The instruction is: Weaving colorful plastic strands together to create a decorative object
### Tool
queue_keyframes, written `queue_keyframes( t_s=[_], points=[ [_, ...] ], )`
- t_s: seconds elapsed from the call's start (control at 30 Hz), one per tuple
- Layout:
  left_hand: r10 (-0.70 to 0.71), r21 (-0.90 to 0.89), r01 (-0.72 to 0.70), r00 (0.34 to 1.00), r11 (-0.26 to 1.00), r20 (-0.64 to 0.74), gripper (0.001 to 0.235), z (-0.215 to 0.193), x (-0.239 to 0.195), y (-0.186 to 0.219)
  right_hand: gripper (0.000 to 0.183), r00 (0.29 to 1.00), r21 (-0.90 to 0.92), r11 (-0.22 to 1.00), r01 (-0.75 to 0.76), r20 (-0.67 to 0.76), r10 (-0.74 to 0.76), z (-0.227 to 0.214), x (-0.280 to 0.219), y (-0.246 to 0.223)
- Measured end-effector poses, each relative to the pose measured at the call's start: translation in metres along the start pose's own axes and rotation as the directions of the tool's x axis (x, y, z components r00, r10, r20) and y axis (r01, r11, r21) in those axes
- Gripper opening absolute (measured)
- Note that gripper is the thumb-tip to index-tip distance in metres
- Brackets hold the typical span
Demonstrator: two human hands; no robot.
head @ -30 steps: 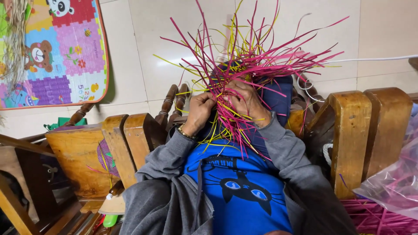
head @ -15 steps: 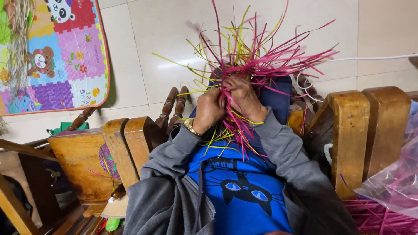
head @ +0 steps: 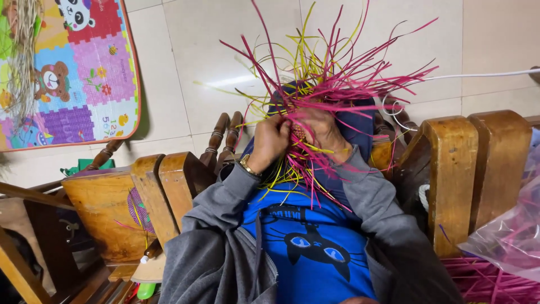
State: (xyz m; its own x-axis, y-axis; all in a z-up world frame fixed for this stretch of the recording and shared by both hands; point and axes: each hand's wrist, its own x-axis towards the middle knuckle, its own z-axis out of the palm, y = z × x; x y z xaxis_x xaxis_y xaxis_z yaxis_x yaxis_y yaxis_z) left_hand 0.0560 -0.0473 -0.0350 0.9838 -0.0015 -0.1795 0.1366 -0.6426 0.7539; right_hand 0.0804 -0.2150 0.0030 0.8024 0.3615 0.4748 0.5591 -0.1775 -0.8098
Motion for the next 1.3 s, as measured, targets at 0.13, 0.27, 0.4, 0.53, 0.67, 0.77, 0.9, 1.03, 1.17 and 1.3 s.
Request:
queue_keyframes(
  t_s=[0.13,0.27,0.4,0.53,0.67,0.77,0.9,1.03,1.17,1.3],
  points=[
    [0.227,0.322,-0.216,0.974,0.922,0.002,0.009,-0.007,-0.006,0.025,0.016,0.998,-0.204,0.978,0.043,0.047,-0.034,0.018,-0.003,0.029],
    [-0.022,-0.086,0.015,0.996,0.996,-0.086,0.011,0.017,0.012,-0.023,0.010,0.993,0.093,0.989,-0.114,-0.018,0.116,-0.001,0.014,0.015],
    [-0.017,-0.275,0.007,0.999,0.961,-0.036,0.012,-0.006,0.005,0.017,0.008,0.999,0.094,0.995,-0.042,0.027,0.040,0.008,0.002,0.029],
    [-0.066,-0.356,0.043,0.997,0.934,-0.050,0.019,0.014,0.009,-0.010,0.020,0.998,0.069,0.996,-0.063,0.023,0.061,0.017,-0.037,0.056],
    [-0.117,-0.223,0.119,0.993,0.968,0.023,0.010,0.017,0.008,-0.016,0.026,0.997,-0.092,0.994,0.051,0.056,-0.046,0.019,-0.053,0.064],
    [0.073,0.042,-0.072,0.997,0.997,-0.028,0.012,0.010,-0.005,0.015,0.014,0.999,0.026,0.999,0.021,-0.028,-0.021,0.024,-0.036,0.062],
    [0.177,0.229,-0.165,0.984,0.959,-0.034,0.020,0.023,0.004,-0.008,0.013,1.000,0.026,0.999,0.020,-0.004,-0.020,0.012,-0.009,0.049],
    [-0.189,-0.270,0.177,0.982,0.946,-0.020,0.011,0.024,0.016,-0.013,0.008,0.994,0.040,0.993,-0.109,0.004,0.109,0.008,-0.001,0.043],
    [-0.043,-0.416,0.035,0.999,0.909,-0.010,0.018,0.005,0.009,0.007,0.019,0.988,0.140,0.978,-0.157,0.032,0.154,0.012,-0.013,0.036],
    [0.049,-0.488,-0.018,0.997,0.872,0.051,0.018,0.007,0.017,-0.002,0.010,0.990,0.026,0.994,-0.103,-0.098,0.105,0.015,-0.018,0.036]
  ],
)
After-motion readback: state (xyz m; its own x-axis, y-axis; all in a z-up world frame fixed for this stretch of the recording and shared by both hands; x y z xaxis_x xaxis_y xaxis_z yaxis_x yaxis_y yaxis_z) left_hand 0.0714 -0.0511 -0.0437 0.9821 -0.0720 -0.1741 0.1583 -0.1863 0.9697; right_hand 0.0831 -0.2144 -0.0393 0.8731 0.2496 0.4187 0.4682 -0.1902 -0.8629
